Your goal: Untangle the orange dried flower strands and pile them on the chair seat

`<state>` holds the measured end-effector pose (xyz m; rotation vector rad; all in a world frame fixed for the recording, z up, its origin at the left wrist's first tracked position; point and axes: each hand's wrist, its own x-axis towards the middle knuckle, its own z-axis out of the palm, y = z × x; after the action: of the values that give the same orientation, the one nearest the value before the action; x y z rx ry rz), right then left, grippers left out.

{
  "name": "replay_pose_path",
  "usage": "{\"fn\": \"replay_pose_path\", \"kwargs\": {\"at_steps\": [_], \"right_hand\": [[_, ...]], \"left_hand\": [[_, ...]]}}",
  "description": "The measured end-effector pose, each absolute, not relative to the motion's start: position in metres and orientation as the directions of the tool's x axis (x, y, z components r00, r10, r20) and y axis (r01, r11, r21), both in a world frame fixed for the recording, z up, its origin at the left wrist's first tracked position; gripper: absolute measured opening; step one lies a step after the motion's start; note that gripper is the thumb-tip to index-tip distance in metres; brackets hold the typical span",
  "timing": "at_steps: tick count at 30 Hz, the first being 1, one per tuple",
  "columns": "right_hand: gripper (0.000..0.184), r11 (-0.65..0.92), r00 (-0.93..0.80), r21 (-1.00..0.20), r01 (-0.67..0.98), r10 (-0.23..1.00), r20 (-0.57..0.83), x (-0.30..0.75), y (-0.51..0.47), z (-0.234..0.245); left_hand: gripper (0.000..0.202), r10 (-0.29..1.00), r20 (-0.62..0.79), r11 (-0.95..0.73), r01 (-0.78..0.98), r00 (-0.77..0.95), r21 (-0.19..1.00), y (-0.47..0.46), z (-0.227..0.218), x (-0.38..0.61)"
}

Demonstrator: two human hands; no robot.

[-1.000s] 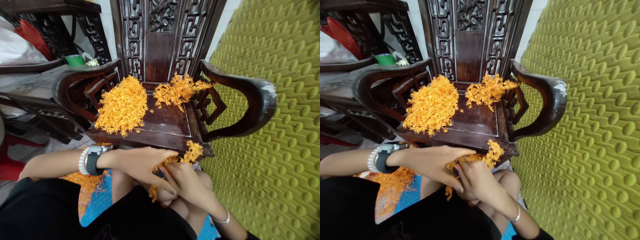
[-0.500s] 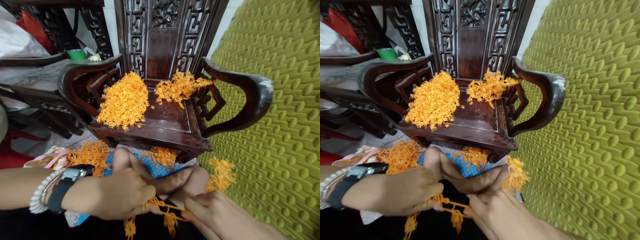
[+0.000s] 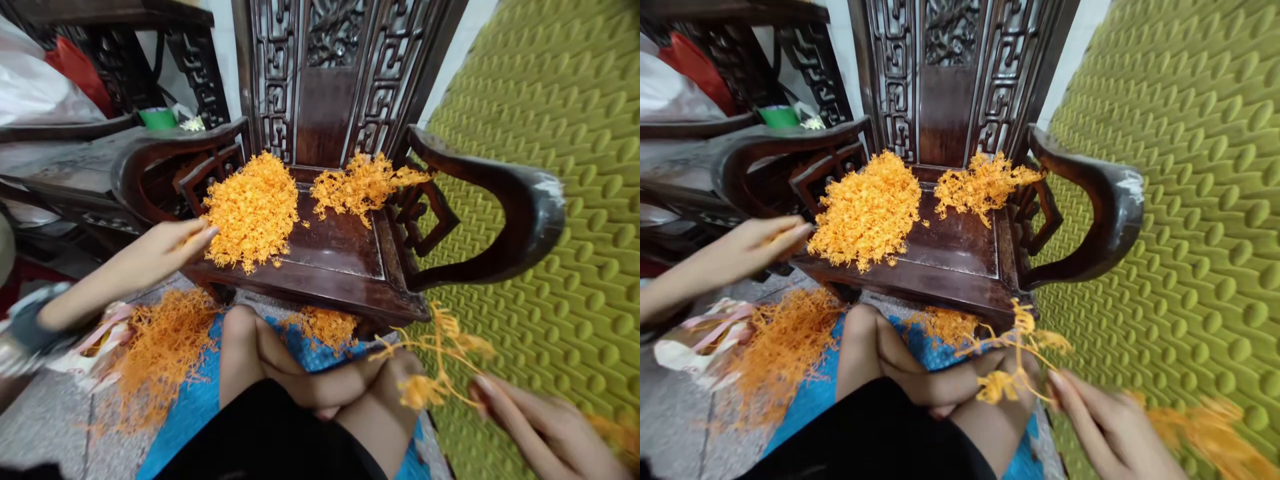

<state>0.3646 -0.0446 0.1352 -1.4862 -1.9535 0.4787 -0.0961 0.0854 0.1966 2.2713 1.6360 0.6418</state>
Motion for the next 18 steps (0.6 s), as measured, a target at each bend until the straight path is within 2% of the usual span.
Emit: {"fn": "replay_pose_path", "kwargs": {"at_steps": [2, 4, 6, 8, 10, 12, 18], "right_hand": [[0.039, 0.267, -0.225, -0.662, 0.701, 0.963, 0.149, 0.345, -0.026, 0.136], [0.049, 0.236, -0.199, -0.695, 0.679, 0.971, 0.135, 0.323, -0.010, 0.134], [0.055, 0.216, -0.169, -0.724, 0.655, 0.976, 0.138, 0.308, 0.001, 0.131], [0.058, 0.198, -0.146, -0.751, 0.629, 0.980, 0.137, 0.301, 0.008, 0.128], [0.059, 0.185, -0.127, -0.767, 0.615, 0.983, 0.136, 0.303, 0.012, 0.123], [0.058, 0.153, -0.103, -0.773, 0.616, 0.988, 0.113, 0.307, 0.013, 0.118], [0.061, 0.101, -0.048, -0.787, 0.609, 0.995, 0.091, 0.318, 0.015, 0.111]], "left_hand": [[0.032, 0.926, 0.274, -0.334, 0.899, 0.258, 0.282, 0.137, 0.201, -0.087], [0.037, 0.910, 0.363, -0.245, 0.966, 0.200, 0.083, 0.191, 0.199, -0.076], [0.048, 0.913, 0.392, -0.132, 0.991, 0.113, 0.022, 0.242, 0.193, -0.070], [0.065, 0.946, 0.322, -0.050, 0.996, 0.025, 0.070, 0.286, 0.185, -0.071], [0.083, 0.983, 0.176, 0.010, 0.985, -0.041, 0.174, 0.317, 0.176, -0.078], [0.093, 0.997, 0.057, 0.033, 0.965, -0.050, 0.260, 0.335, 0.169, -0.085], [0.112, 0.999, -0.022, 0.030, 0.950, -0.024, 0.309, 0.341, 0.164, -0.089]]}}
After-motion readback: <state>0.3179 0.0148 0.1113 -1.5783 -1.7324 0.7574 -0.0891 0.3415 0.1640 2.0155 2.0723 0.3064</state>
